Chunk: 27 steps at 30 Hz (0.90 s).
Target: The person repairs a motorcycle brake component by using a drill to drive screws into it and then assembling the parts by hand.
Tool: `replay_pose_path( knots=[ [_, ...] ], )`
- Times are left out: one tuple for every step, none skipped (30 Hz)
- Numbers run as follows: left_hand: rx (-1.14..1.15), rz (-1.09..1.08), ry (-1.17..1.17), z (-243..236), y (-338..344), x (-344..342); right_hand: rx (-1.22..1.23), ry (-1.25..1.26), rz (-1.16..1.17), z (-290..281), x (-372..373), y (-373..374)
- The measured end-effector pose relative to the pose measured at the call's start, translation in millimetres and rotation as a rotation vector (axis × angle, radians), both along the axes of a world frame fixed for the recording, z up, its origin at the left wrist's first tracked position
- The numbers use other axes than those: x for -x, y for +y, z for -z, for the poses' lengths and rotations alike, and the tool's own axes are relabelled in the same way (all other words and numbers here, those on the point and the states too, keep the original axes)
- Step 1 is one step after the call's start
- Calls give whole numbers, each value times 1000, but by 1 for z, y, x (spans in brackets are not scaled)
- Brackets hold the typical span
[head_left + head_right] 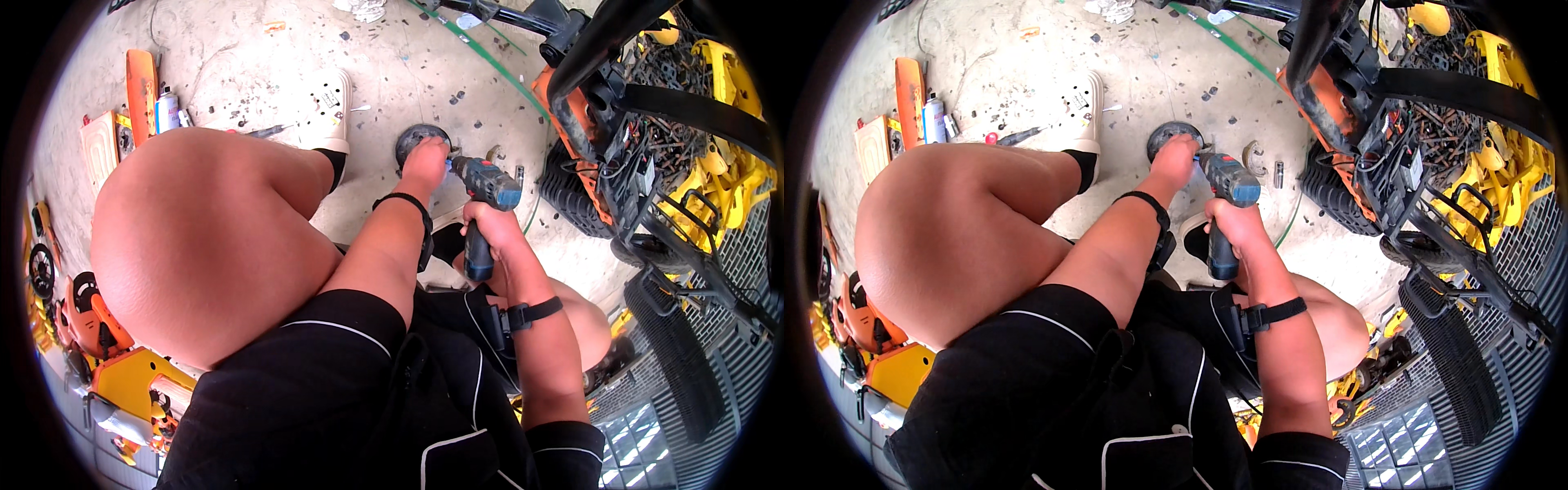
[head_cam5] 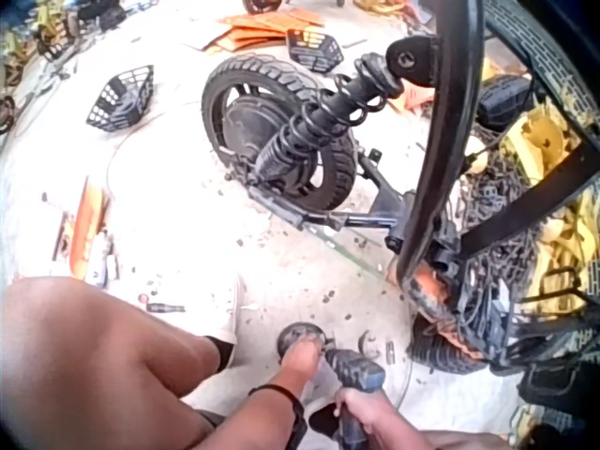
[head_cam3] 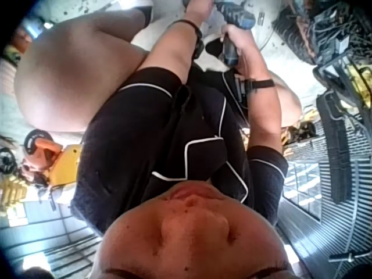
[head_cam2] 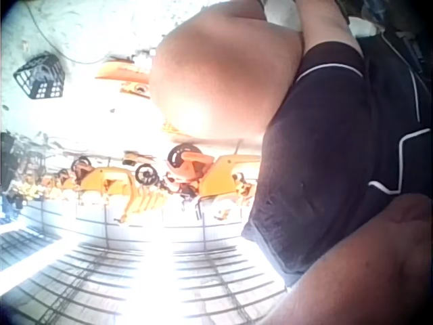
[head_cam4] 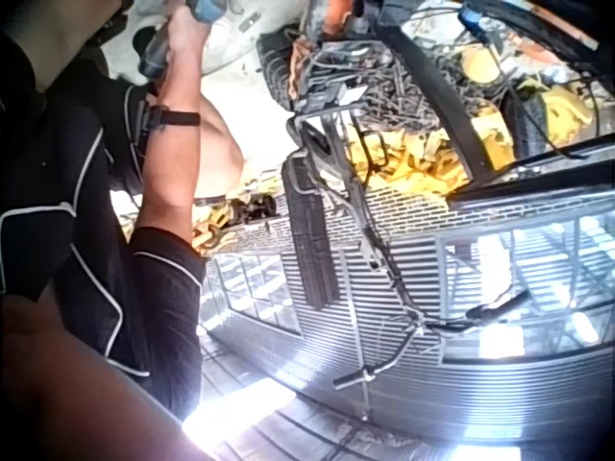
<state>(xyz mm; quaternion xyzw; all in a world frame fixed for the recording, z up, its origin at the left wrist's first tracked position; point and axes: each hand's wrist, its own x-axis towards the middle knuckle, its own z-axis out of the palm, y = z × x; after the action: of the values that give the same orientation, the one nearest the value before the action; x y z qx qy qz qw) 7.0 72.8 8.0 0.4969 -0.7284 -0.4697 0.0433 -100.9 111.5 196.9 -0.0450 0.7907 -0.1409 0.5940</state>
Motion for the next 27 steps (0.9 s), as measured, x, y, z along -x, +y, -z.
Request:
replay_pose_path(
  knots=[
    [9,-3,-1,1,1,0,-4,4,4,-1,-1,0],
    [18,-3,-1,3,2,1,0,1,-2,0,0,1],
    [26,-2,0,5,3,1,4,0,-6,2,2,2],
    [22,-29,-15,4,4,-4,8,-21,-41,3,2,0],
    [19,-25,-9,1,3,-5,12,-19,-42,3,2,0],
    [16,-22,-3,0,2,-5,16,-18,-44,3,2,0],
    [7,-17,-4,0,2,-4,21,-18,-47,3,1,0],
    [-1,-15,-6,1,2,-4,15,-14,-47,2,0,0],
    [-9,-16,-8,2,2,-5,10,-12,-50,1,0,0],
    [-14,-40,-2,2,3,-5,5,-11,-54,1,-1,0],
    [-17,-49,13,1,3,-3,-3,-2,-43,1,-1,1],
    [-21,-58,27,0,3,-2,-11,6,-33,1,0,2],
    [-43,-59,36,0,2,0,-19,15,-23,1,1,3],
    [-66,-76,37,-3,1,-1,-9,10,-24,2,1,3],
    [-89,-91,39,-6,0,-2,2,5,-24,4,1,4],
    [-104,-101,29,-9,-1,-3,12,2,-23,5,1,4],
    [-120,-111,18,-11,-1,-3,9,5,-25,5,0,3],
    [-135,-120,7,-13,-2,-4,6,9,-26,4,-1,3],
    [-140,-114,5,-14,-3,-4,3,13,-27,3,-1,3],
    [-145,-108,5,-15,-3,-4,6,7,-38,4,0,4],
    [-149,-102,4,-16,-4,-4,9,1,-50,7,1,7],
    [-144,-101,0,-16,-4,-4,13,-6,-61,8,1,8],
    [-141,-100,-3,-14,-4,-4,11,-2,-56,6,1,8],
    [-138,-98,-7,-12,-4,-4,10,2,-50,4,1,6],
    [-143,-103,-8,-11,-4,-3,8,6,-45,2,0,4],
    [-145,-108,-10,-10,-3,-3,2,6,-38,-1,-1,2],
    [-148,-113,-13,-10,-3,-3,-5,6,-30,-3,-2,-1]
  ],
)
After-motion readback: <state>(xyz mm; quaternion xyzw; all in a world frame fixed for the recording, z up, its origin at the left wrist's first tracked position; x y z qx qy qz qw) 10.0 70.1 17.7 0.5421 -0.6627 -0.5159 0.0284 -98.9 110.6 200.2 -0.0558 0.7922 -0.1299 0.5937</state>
